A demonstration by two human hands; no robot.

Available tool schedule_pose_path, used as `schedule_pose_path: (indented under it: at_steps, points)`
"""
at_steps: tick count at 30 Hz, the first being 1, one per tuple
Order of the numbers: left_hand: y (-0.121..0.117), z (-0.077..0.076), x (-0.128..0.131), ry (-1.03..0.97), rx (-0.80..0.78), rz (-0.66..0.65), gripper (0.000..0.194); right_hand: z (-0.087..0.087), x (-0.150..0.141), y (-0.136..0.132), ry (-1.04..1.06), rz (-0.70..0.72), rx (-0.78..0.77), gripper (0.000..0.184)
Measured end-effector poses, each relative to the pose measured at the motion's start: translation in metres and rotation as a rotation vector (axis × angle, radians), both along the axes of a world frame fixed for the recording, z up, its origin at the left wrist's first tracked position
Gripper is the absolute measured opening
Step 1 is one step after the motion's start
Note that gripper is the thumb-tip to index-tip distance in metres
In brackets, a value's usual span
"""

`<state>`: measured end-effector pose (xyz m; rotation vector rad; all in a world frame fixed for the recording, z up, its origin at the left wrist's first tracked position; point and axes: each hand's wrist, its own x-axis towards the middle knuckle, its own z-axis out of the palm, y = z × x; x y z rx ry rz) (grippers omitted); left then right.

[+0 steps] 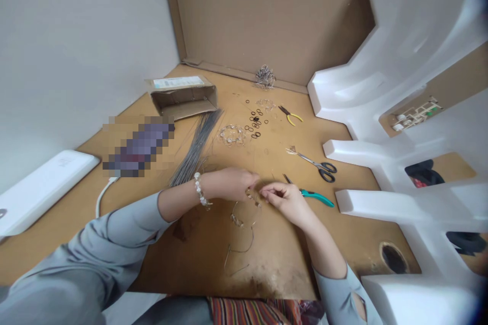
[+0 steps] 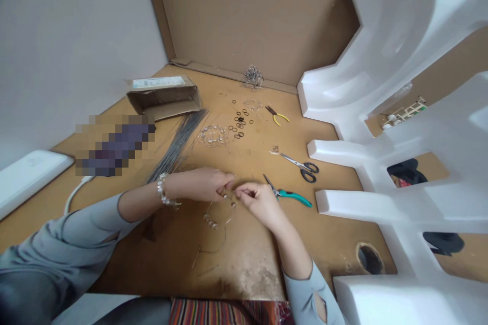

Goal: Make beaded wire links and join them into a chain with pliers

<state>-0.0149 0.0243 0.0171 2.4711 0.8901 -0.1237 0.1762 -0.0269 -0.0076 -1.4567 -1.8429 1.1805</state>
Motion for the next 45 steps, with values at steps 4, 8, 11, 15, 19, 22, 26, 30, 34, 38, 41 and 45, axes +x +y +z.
schedule_pose_path:
  at_steps: [4, 8, 11, 15, 19, 22, 26, 30, 34, 38, 41, 45]
  points:
    - [0.0, 0.014, 0.0, -0.106, -0.06, 0.051, 0.027, 0.006, 0.001, 0.0, 0.04, -0.028, -0.049, 0.02]
    - [-0.001, 0.021, 0.005, -0.336, -0.268, 0.138, 0.029, 0.011, 0.0, -0.001, 0.135, -0.046, -0.122, 0.018]
    - [-0.003, 0.02, 0.01, -0.514, -0.616, 0.173, 0.032, 0.013, 0.0, -0.002, 0.233, -0.063, -0.188, 0.021]
    - [-0.004, 0.015, 0.013, -0.538, -0.859, 0.227, 0.037, 0.014, -0.001, -0.002, 0.359, -0.089, -0.242, 0.025]
    - [0.003, 0.009, 0.01, -0.581, -0.855, 0.252, 0.029, 0.012, -0.001, -0.001, 0.38, -0.14, -0.194, 0.027]
    - [0.011, 0.006, 0.008, -0.725, -0.831, 0.357, 0.021, 0.01, 0.0, 0.0, 0.407, -0.238, -0.167, 0.034]
    - [0.019, 0.001, 0.008, -1.003, -0.808, 0.583, 0.018, 0.008, 0.0, 0.002, 0.398, -0.228, -0.27, 0.046]
    - [0.023, -0.005, 0.009, -1.176, -0.889, 0.674, 0.019, 0.001, -0.001, 0.001, 0.362, -0.163, -0.263, 0.045]
    - [0.021, -0.006, 0.011, -1.246, -0.969, 0.725, 0.017, -0.008, -0.004, -0.001, 0.114, -0.152, -0.001, 0.043]
    - [0.018, -0.003, 0.014, -1.286, -1.023, 0.816, 0.012, -0.012, -0.007, -0.002, 0.026, -0.143, 0.101, 0.029]
    - [0.018, -0.005, 0.015, -1.334, -1.05, 0.857, 0.01, -0.011, -0.007, -0.001, 0.121, -0.196, 0.081, 0.021]
    - [0.02, -0.009, 0.014, -1.395, -1.038, 0.88, 0.008, -0.007, -0.005, 0.002, 0.262, -0.308, 0.052, 0.025]
